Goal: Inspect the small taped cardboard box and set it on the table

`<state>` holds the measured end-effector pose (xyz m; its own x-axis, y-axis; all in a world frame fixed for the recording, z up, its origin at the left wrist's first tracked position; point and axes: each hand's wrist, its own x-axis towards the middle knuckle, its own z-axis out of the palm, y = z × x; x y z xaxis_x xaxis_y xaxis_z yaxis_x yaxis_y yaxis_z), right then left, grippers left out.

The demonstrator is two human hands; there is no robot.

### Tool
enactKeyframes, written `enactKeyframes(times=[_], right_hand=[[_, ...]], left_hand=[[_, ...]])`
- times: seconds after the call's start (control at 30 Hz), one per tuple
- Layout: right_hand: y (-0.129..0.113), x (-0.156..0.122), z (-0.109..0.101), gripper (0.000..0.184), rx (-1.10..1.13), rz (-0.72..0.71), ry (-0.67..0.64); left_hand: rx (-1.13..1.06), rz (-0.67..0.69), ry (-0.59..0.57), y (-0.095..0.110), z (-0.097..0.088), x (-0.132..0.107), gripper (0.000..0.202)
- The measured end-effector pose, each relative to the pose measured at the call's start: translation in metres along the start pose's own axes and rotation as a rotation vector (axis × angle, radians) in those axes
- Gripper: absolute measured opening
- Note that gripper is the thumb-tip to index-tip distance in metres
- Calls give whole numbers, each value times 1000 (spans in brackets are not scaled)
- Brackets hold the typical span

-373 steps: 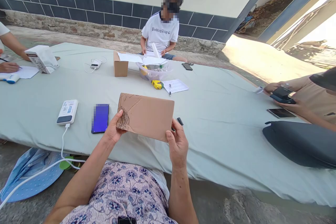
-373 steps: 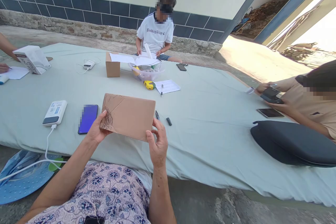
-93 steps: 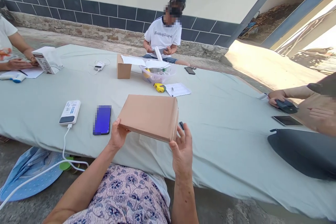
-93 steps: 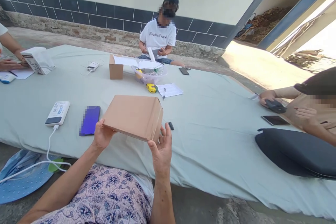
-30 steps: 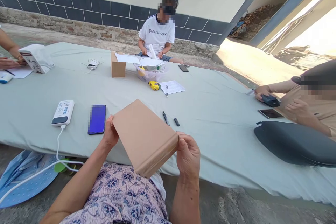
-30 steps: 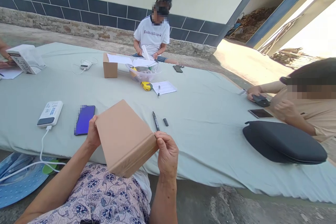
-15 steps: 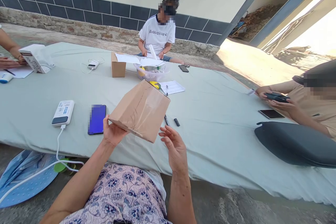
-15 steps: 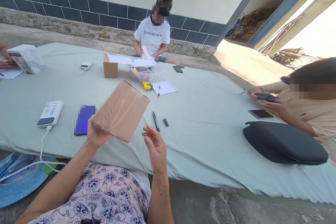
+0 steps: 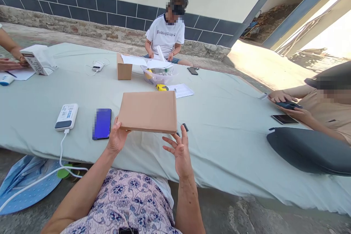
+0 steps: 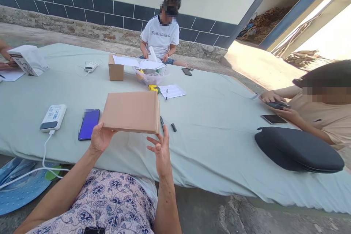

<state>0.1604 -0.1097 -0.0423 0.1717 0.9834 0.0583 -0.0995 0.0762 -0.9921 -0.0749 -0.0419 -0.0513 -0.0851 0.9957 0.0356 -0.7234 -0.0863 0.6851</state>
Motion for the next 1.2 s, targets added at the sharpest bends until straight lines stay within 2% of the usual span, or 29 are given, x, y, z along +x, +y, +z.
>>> enactKeyframes(times=[0.13,0.3,0.5,0.6,0.73,0.9,1.03,1.2], right_hand=[[-2,1,2,102,-21,33,44],[-4,2,3,84,-54,39,84],[5,5,-4,92,-64,-23,98],[9,7,-4,92,-114,-68,109],[10,9,0,78,-265,-78,133],[11,9,-1,65,-444,-40,175],[15,10,-3,71,-426,-68,231],[12,9,15,91,-411,-117,278]], left_hand=[[25,6,-55,1,-1,-2,48],[28,1,-65,6,7,-6,49],[52,-7,-34,10,7,-4,47],[173,-6,-53,9,6,-4,48],[391,39,-86,8,11,-7,48],[562,58,7,8,13,-10,50],[636,118,36,9,15,-13,51],[722,156,104,5,25,-21,75]])
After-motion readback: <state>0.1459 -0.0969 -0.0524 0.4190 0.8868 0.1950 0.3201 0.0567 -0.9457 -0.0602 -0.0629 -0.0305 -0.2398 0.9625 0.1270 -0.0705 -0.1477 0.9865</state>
